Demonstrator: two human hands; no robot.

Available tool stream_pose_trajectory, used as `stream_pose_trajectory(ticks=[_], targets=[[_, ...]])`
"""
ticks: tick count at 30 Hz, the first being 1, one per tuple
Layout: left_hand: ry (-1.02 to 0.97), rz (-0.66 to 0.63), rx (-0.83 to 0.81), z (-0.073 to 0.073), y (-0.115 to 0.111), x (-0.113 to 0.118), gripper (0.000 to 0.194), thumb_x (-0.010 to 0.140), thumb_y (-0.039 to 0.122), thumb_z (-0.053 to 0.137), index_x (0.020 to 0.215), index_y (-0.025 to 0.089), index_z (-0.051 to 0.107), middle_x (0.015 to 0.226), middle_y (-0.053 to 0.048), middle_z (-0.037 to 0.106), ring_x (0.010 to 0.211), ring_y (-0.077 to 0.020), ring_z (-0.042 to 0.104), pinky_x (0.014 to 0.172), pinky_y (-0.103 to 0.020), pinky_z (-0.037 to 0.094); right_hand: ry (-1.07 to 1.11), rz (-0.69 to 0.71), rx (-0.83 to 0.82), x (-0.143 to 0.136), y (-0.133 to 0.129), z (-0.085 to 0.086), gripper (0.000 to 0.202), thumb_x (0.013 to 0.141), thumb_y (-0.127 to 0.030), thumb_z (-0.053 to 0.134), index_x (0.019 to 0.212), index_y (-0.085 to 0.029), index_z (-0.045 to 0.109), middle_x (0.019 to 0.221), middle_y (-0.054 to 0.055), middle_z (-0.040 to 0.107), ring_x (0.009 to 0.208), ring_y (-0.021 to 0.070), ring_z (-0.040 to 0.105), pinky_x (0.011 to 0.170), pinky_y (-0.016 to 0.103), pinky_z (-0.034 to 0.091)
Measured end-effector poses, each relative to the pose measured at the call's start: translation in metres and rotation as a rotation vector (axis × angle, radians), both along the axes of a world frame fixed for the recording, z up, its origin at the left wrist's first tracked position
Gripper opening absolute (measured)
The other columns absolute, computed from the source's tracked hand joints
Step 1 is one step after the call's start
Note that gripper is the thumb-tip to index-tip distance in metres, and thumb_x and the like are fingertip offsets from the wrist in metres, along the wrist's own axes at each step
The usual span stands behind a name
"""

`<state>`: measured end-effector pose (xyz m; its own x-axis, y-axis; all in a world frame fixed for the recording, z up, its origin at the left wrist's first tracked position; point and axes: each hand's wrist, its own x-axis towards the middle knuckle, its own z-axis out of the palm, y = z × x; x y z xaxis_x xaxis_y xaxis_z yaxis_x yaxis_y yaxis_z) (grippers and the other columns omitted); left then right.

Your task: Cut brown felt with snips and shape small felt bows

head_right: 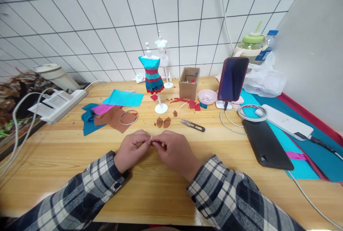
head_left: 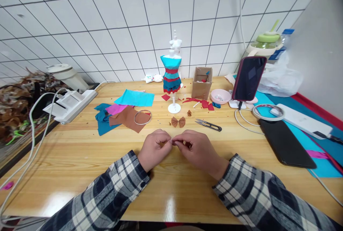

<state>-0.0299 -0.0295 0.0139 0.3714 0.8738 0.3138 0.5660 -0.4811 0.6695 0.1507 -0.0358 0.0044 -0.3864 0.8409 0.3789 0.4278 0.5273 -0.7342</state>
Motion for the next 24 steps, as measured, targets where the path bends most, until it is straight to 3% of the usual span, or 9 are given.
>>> stream_pose_trajectory(ticks=[16, 24], targets=[[-0.025, -0.005, -0.082, 0.0003, -0.0014, 0.0016, 0.029, 0.081, 0.017, 0.047, 0.057, 0.016, 0.063, 0.061, -0.003, 0.062, 0.063, -0.0139, 0.055, 0.064, -0.025, 0.044, -0.089, -0.051, 0.032, -0.0015, -0.0022, 0.0015, 0.012, 0.083, -0.02, 0.061, 0.091, -0.023, 0.069, 0.077, -0.001, 0.065, 0.068, 0.0113, 0.056, 0.062, 0.024, 0.039], [0.076, -0.003, -0.011, -0.0061, -0.0002, 0.0061, 0.026, 0.082, 0.014, 0.047, 0.064, 0.017, 0.066, 0.064, -0.001, 0.064, 0.066, -0.0138, 0.055, 0.067, -0.026, 0.042, -0.147, -0.117, 0.07, -0.0008, 0.0009, -0.0008, 0.01, 0.086, -0.023, 0.057, 0.088, -0.022, 0.067, 0.078, 0.0, 0.066, 0.068, 0.0126, 0.056, 0.062, 0.024, 0.038]])
